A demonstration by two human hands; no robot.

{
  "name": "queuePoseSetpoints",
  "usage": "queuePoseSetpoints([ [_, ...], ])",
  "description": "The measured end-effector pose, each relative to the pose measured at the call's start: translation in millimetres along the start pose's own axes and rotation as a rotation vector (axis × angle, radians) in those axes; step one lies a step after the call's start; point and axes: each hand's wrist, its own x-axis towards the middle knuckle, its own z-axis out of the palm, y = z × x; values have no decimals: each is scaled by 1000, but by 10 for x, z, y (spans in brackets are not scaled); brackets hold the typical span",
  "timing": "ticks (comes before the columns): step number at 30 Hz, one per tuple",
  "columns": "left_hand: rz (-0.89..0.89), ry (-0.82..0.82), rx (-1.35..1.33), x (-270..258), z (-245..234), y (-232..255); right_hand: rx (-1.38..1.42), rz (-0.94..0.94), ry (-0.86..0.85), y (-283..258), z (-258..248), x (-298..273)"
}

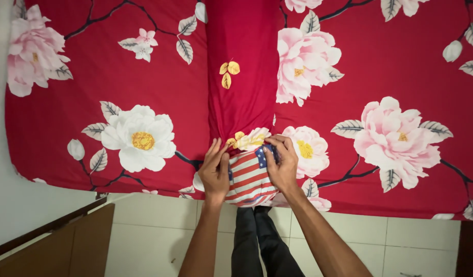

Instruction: The person pulls a red floral pillowcase over a bolster and folds the open end inward. They then tuck a smaller American flag-patterned pillow into the opening and adjust the edges of the red case around it.

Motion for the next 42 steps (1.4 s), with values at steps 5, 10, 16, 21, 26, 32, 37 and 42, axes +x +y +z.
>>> queuePoseSetpoints([
  [5, 18, 124, 33, 14, -17, 134, -49, 3, -48, -48, 6, 42],
  [10, 59, 246, 109, -34, -21, 139, -83, -24, -74, -62, 44, 45],
  [16, 179, 118, 271, -24, -13, 112, -158, -49, -27, -127, 118, 56],
  [21, 221, 87, 292, 38, -13, 155, -207, -70, -70, -138, 176, 105],
  [26, 153, 76, 200, 9, 46, 48, -184, 43, -64, -122, 198, 131],
  [32, 52, 82, 117, 77, 35, 134, -130, 66, -46, -114, 171, 120],
  [37, 88, 45, 124, 87, 15, 171, -175, -57, -76, -113, 144, 118],
  [42, 52, 51, 61, 31, 28, 109, -168, -31, -38, -41, 133, 39],
])
